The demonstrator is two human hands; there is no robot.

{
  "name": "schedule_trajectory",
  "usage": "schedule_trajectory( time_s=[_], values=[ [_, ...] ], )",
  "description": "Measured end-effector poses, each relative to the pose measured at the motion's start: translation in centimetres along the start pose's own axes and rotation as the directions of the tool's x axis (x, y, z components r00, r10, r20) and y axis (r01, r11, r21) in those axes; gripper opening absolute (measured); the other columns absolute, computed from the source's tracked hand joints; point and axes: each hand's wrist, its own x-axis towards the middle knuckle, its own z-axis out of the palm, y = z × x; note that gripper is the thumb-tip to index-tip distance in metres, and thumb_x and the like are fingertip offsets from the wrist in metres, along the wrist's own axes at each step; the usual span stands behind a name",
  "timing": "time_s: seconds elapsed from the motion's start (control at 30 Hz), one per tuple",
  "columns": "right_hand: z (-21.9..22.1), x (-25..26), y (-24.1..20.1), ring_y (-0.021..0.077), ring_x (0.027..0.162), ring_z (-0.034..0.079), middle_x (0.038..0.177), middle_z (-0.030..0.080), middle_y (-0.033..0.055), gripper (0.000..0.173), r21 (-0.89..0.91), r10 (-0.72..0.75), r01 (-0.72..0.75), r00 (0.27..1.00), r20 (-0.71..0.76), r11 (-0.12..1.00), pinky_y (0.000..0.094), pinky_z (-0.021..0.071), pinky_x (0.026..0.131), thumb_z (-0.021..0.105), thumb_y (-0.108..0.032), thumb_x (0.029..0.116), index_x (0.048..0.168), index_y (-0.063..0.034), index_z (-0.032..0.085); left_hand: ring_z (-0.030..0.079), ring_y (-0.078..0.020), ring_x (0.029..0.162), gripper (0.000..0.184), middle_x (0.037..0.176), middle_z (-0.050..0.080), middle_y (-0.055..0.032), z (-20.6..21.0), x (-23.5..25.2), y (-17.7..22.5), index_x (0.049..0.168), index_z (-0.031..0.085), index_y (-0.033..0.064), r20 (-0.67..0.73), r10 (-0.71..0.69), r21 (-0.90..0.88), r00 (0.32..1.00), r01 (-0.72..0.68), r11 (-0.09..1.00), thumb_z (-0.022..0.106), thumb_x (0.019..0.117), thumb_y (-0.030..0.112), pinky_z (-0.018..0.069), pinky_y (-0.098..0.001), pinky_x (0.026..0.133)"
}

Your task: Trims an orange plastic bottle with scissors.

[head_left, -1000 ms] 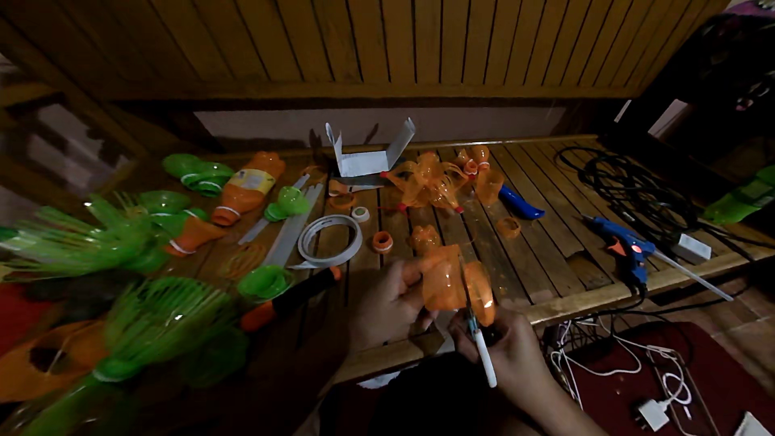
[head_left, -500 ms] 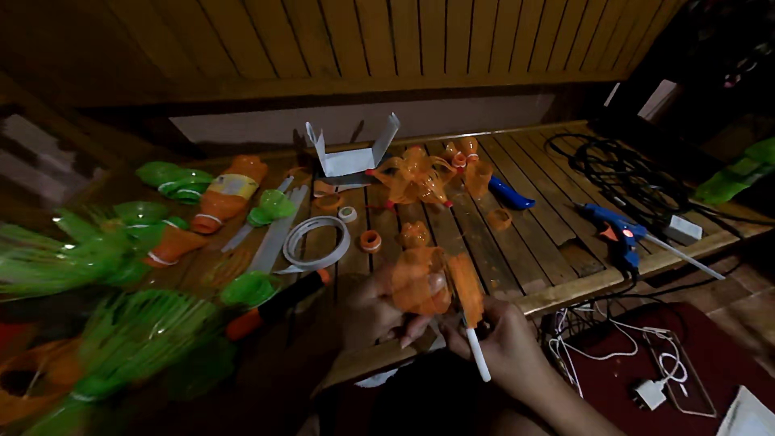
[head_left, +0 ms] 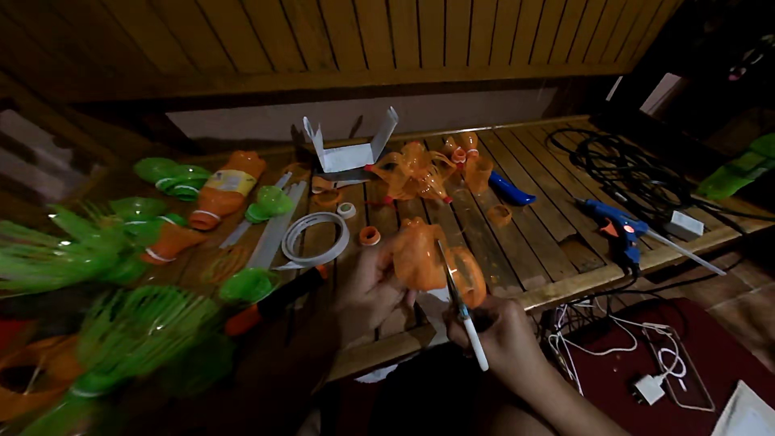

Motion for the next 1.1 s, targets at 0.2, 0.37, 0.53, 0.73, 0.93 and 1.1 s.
schedule_trajectory(
  time_s=[0.2,0.37,0.53,0.73,0.93,1.1],
  values=[
    [0.1,0.4,-0.1,-0.0077,0.067,0.06,0.075,0.067,-0.0029,0.02,0.009,0.007,-0.007,1.0,0.007,1.0,0.0107,0.0501,0.063,0.073,-0.02,0.0871,0.093,-0.0013,0.071,0.059,0.008,0.058,0.013,0.074,0.063,0.018,0.8,-0.3,0.2,0.099,0.058,0.0142,0.075,-0.024,-0.064,0.997,0.028,0.998,0.047,0.1046,0.009,0.0512,-0.0092,0.052],
    [0.3,0.2,0.2,-0.0067,0.063,0.059,0.072,0.067,0.0006,0.014,0.002,-0.092,0.092,0.995,-0.042,0.996,0.0101,0.049,0.06,0.071,-0.011,0.0857,0.089,0.0021,0.071,0.058,0.0078,0.054,0.022,0.07,0.064,0.019,0.6,-0.3,0.2,0.093,0.058,0.0215,0.103,-0.057,-0.162,0.993,0.074,0.984,0.044,0.107,0.012,0.0494,-0.0086,0.048],
    [0.3,0.0,0.3,-0.0069,0.058,0.057,0.068,0.066,0.0002,0.013,0.012,-0.113,0.114,0.991,-0.068,0.993,0.0108,0.0486,0.056,0.071,-0.01,0.0849,0.087,0.0023,0.071,0.062,0.0049,0.058,0.021,0.077,0.07,0.0141,0.1,-0.1,-0.1,0.098,0.061,0.0226,0.13,-0.011,-0.172,0.991,0.033,0.985,0.044,0.1085,0.02,0.0503,-0.0098,0.05],
    [0.1,-0.2,-0.4,-0.0053,0.058,0.056,0.068,0.065,0.0017,0.016,0.024,-0.034,0.033,0.999,0.032,0.999,0.0111,0.0475,0.056,0.071,-0.011,0.0868,0.093,0.0033,0.072,0.06,0.0094,0.068,0.011,0.082,0.064,0.0209,-0.2,0.0,-0.5,0.108,0.061,0.0202,-0.081,0.15,0.153,0.985,-0.136,0.979,0.051,0.105,0.016,0.0527,-0.0098,0.059],
    [0.4,0.0,-0.7,-0.0063,0.064,0.057,0.075,0.066,0.0012,0.019,0.043,0.007,-0.009,1.0,0.03,0.999,0.0106,0.0466,0.06,0.071,-0.017,0.0876,0.094,0.0015,0.071,0.06,0.0143,0.078,0.012,0.087,0.064,0.0231,0.6,-0.6,-0.1,0.104,0.062,0.0134,0.009,0.162,0.126,0.987,-0.162,0.979,0.052,0.1012,0.008,0.052,-0.0066,0.07],
    [0.4,-0.1,-0.4,-0.0043,0.06,0.056,0.068,0.064,0.004,0.014,0.006,-0.069,0.069,0.997,-0.018,0.998,0.011,0.0452,0.057,0.07,-0.009,0.0855,0.089,0.0037,0.07,0.062,0.0102,0.068,0.018,0.081,0.067,0.0235,0.7,-0.6,-0.5,0.096,0.065,0.0282,0.004,0.077,-0.049,0.997,-0.077,0.996,0.053,0.1043,0.018,0.0531,-0.0089,0.059]
  ],
)
